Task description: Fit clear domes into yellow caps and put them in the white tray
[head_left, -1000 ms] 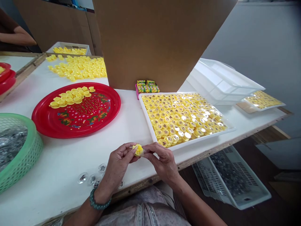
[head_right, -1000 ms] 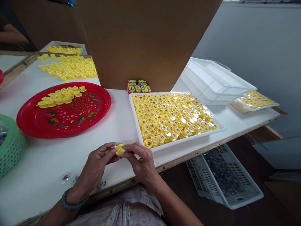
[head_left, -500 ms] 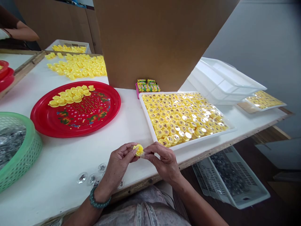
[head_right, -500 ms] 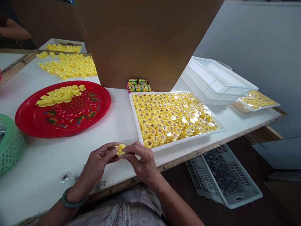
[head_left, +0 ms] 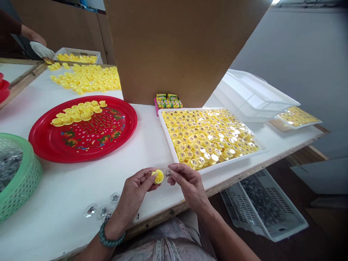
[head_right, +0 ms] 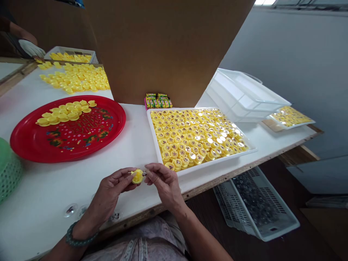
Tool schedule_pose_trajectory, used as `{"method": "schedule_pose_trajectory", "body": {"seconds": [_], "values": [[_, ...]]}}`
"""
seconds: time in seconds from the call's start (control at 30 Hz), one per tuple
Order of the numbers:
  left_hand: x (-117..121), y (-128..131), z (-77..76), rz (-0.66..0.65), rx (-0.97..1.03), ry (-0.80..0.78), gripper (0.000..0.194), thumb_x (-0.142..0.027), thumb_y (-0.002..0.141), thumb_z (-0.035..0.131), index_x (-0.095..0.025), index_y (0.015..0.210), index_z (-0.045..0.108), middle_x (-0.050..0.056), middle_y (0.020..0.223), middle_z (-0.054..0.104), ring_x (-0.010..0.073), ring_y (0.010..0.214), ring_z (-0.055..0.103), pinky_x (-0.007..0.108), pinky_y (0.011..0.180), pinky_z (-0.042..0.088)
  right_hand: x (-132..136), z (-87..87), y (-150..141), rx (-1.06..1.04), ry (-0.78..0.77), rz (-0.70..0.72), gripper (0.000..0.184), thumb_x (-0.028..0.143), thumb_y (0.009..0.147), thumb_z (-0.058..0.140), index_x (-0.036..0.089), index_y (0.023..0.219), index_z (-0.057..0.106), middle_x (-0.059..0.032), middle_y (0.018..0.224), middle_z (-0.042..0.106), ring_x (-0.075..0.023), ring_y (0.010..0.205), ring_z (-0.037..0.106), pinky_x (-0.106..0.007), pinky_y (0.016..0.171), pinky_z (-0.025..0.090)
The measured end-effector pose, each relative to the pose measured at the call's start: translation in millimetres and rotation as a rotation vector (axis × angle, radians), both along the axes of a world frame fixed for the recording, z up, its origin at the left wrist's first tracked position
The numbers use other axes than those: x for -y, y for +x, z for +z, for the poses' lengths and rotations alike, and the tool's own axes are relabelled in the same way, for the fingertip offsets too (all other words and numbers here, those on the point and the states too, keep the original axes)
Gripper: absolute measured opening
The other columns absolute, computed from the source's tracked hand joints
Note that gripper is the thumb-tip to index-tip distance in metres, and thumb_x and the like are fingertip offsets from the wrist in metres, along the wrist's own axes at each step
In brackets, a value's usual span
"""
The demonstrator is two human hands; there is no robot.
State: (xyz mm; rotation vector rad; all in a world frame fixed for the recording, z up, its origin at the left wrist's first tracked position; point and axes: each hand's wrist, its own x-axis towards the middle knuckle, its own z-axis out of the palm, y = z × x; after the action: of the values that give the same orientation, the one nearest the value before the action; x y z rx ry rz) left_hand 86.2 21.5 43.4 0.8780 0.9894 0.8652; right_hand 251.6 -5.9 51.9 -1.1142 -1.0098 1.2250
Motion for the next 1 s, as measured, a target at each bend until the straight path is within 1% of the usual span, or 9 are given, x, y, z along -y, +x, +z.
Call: {"method": "schedule_pose_trajectory", "body": {"seconds": [0.07,0.13,0.23,0.43,0.6,0.77,0.9,1.0], "values": [[0.4,0.2,-0.1,0.0,0.001,0.002,0.034,-0.037,0.075,0.068,-0.016,0.101,0.064,0.008,0.096,0.067,0.0208,0.084,0.063,0.029,0.074,0.055,-1.2,-2.5,-1.4,-0.095,-0.039,-0.033,0.014,0.026,0.079,0.063,0.02,0.091,0.061,0.0005,0.072,0.059,-0.011,0.063,0.057,-0.024,0.059,0.047],[0.4,0.3,-0.1,0.013,0.001,0.002,0.035,-0.037,0.075,0.069,-0.015,0.101,0.064,0.008,0.094,0.067,0.0211,0.083,0.063,0.029,0.073,0.055,-2.1,-4.4,-2.9,-0.137,-0.062,-0.069,0.02,0.026,0.076,0.067,0.02,0.093,0.06,0.0006,0.074,0.058,-0.0107,0.063,0.056,-0.024,0.06,0.046],[0.0,-0.1,0.1,0.031,-0.005,0.007,0.037,-0.038,0.074,0.07,-0.015,0.101,0.064,0.008,0.093,0.067,0.0219,0.083,0.063,0.03,0.073,0.055,-2.5,-5.6,-3.7,-0.108,-0.073,-0.083,0.03,0.025,0.071,0.07,0.02,0.099,0.062,0.0006,0.074,0.057,-0.0106,0.066,0.053,-0.024,0.063,0.046],[0.0,-1.6,-0.8,0.022,-0.012,-0.006,0.037,-0.038,0.074,0.069,-0.015,0.102,0.064,0.008,0.094,0.067,0.0207,0.081,0.063,0.029,0.074,0.055,-3.1,-8.0,1.7,-0.103,-0.086,-0.06,0.024,0.023,0.07,0.072,0.022,0.093,0.068,0.0017,0.07,0.057,-0.0101,0.065,0.052,-0.025,0.066,0.046],[0.0,-0.8,-2.2,0.032,-0.008,-0.012,0.036,-0.038,0.074,0.07,-0.015,0.102,0.064,0.008,0.094,0.067,0.0202,0.081,0.064,0.028,0.073,0.055,-4.5,-5.1,5.1,-0.011,-0.093,-0.059,0.023,0.027,0.071,0.071,0.023,0.094,0.07,-0.0014,0.08,0.061,-0.0133,0.074,0.056,-0.029,0.071,0.049],[-1.0,-1.0,-2.9,0.049,-0.012,-0.017,0.037,-0.038,0.073,0.07,-0.015,0.1,0.064,0.008,0.094,0.067,0.0202,0.08,0.064,0.028,0.072,0.055,-7.3,0.6,5.8,0.025,-0.064,-0.011,0.031,0.028,0.071,0.071,0.022,0.101,0.066,0.0006,0.072,0.057,-0.0112,0.066,0.054,-0.027,0.064,0.05],[-2.5,-1.6,-4.6,0.037,-0.027,-0.01,0.038,-0.039,0.073,0.07,-0.014,0.101,0.064,0.008,0.091,0.067,0.0203,0.078,0.064,0.028,0.072,0.055,-12.3,4.0,10.5,0.083,-0.044,0.039,0.026,0.028,0.073,0.068,0.023,0.098,0.066,-0.0005,0.078,0.057,-0.012,0.072,0.055,-0.027,0.067,0.049],[-3.4,-1.5,-5.4,0.019,-0.028,0.0,0.038,-0.039,0.074,0.069,-0.014,0.103,0.063,0.008,0.09,0.067,0.0201,0.078,0.064,0.028,0.071,0.055,-16.7,5.0,11.9,0.086,-0.046,0.053,0.026,0.028,0.074,0.067,0.022,0.1,0.066,0.0012,0.072,0.055,-0.0112,0.068,0.054,-0.027,0.066,0.048]]}}
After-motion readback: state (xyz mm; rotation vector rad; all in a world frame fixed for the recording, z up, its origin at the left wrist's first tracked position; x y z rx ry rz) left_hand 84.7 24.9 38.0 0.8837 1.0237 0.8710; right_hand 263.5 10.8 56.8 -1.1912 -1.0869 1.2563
